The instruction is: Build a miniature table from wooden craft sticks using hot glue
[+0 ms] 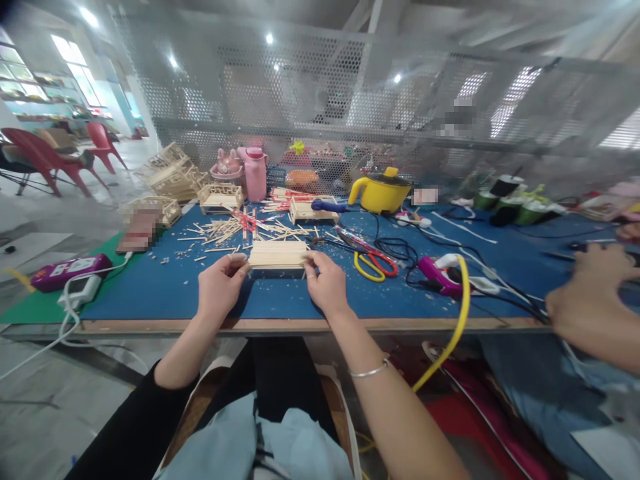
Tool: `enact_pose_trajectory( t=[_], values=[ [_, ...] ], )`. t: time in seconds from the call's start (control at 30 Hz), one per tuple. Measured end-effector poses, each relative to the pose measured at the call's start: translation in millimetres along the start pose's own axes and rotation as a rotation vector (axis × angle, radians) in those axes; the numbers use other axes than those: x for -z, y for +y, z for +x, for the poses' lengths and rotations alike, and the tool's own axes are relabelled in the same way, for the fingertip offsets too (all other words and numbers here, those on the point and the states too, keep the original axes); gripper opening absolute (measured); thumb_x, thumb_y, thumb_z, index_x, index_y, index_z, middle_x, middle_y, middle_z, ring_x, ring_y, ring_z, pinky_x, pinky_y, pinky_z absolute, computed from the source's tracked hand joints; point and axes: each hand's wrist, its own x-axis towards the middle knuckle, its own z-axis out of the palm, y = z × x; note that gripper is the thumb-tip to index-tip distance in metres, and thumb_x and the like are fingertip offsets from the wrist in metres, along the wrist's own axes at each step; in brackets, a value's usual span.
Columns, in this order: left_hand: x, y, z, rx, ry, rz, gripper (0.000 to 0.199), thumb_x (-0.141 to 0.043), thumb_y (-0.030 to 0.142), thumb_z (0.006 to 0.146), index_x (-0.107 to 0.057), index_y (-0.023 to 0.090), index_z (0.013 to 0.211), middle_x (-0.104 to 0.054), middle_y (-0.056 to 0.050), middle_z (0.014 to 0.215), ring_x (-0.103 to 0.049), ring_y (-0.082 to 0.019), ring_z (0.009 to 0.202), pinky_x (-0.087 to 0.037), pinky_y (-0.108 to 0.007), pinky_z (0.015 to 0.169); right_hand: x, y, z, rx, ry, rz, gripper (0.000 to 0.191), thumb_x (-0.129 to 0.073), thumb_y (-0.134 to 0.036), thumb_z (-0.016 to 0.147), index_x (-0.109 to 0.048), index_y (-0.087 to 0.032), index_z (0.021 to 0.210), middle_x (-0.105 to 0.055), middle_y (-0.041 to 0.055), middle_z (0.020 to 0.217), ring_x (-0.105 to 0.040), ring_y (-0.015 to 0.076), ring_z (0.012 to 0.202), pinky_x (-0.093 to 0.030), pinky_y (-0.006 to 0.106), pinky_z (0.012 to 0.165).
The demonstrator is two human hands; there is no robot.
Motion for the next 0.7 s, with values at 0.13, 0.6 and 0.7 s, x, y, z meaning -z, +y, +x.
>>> enact_pose_trajectory(
  t=[0.13, 0.6, 0.7],
  values=[
    [3.5, 1.4, -1.3, -0.053, -0.025, 0.061, 0.022, -0.057, 0.017, 0.079, -0.067, 0.02, 0.098, -0.073, -0.004, 0.09, -0.069, -0.018, 0.082, -0.053, -0.031, 0.081, 8.0, -6.7, 0.2, 0.057, 0.005, 0.012, 0.014, -0.048, -0.018, 0.085, -0.061, -0.022, 0.09, -0.065, 0.0033, 0.085, -0.061, 0.0182, 0.08, -0.048, 0.03, 0.074],
    [30.5, 43.8, -32.7, -0.126, -0.203, 0.286, 0.034, -0.038, 0.041, 0.093, -0.068, 0.027, 0.102, -0.073, 0.0, 0.08, -0.066, -0.015, 0.065, -0.052, -0.023, 0.06, 67.5, -41.1, 39.3, 0.353, -0.126, 0.034, 0.038, -0.059, -0.023, 0.085, -0.049, -0.023, 0.122, -0.065, 0.0067, 0.109, -0.062, 0.0181, 0.099, -0.05, 0.029, 0.085],
    [32.9, 36.6, -19.4, 0.155, -0.038, 0.205, 0.036, -0.042, 0.046, 0.09, -0.07, 0.024, 0.09, -0.071, 0.001, 0.07, -0.063, -0.015, 0.055, -0.051, -0.022, 0.052, 55.6, 8.7, 111.1, 0.207, -0.122, -0.221, 0.028, -0.052, -0.024, 0.087, -0.056, -0.02, 0.114, -0.065, 0.0086, 0.11, -0.061, 0.0208, 0.1, -0.048, 0.035, 0.089]
  ],
)
